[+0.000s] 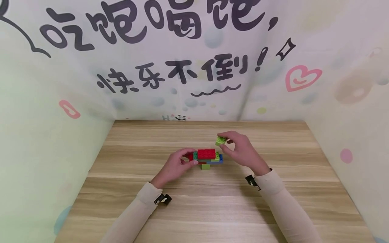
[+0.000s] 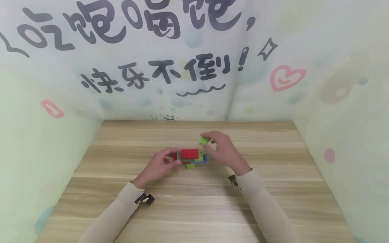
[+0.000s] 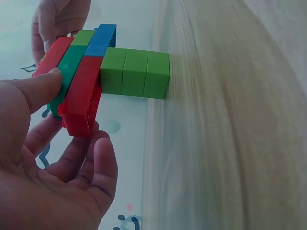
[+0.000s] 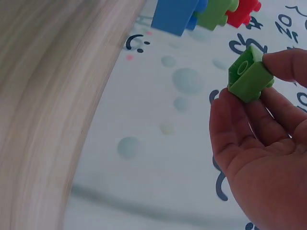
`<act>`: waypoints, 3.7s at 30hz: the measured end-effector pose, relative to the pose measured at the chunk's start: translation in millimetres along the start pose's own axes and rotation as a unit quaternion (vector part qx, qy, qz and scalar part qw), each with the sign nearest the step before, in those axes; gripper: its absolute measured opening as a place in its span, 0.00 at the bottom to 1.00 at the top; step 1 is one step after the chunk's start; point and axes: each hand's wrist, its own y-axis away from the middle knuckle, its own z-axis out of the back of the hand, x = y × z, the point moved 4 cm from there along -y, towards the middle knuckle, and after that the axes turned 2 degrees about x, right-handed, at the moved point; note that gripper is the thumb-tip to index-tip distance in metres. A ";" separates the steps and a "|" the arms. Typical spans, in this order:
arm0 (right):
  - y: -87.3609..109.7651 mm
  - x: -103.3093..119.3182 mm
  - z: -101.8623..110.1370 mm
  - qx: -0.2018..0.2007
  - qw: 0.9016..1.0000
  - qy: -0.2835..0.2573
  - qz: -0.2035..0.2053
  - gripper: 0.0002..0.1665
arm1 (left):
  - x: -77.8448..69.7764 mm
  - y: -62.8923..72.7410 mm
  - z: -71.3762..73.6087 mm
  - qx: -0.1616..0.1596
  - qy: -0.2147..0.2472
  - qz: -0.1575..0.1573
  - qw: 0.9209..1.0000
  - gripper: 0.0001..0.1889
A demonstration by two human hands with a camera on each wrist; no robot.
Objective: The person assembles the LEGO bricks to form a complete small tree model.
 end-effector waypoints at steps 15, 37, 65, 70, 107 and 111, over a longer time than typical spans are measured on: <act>-5.0 32.5 -20.9 0.021 0.997 0.003 0.081 0.21 | -0.8 1.4 0.9 0.009 0.015 -0.007 1.000 0.22; 0.2 36.2 -38.6 0.031 0.996 0.007 0.085 0.20 | 0.2 -0.1 -1.6 -0.003 -0.001 -0.019 1.000 0.19; -0.2 39.8 -37.1 0.094 0.992 0.065 0.050 0.27 | 0.5 0.0 -5.6 -0.004 -0.001 -0.013 1.000 0.19; 2.0 35.0 -34.1 0.085 0.995 0.017 0.053 0.27 | 0.1 -1.3 -4.2 0.004 -0.006 -0.006 1.000 0.20; 27.1 -11.6 -39.7 0.080 0.993 -0.082 -0.026 0.29 | -5.3 0.8 -4.0 0.000 0.006 -0.020 1.000 0.23; 26.8 -11.4 -40.1 0.080 0.992 -0.091 -0.025 0.29 | -5.4 0.6 -3.6 -0.002 0.013 -0.017 1.000 0.23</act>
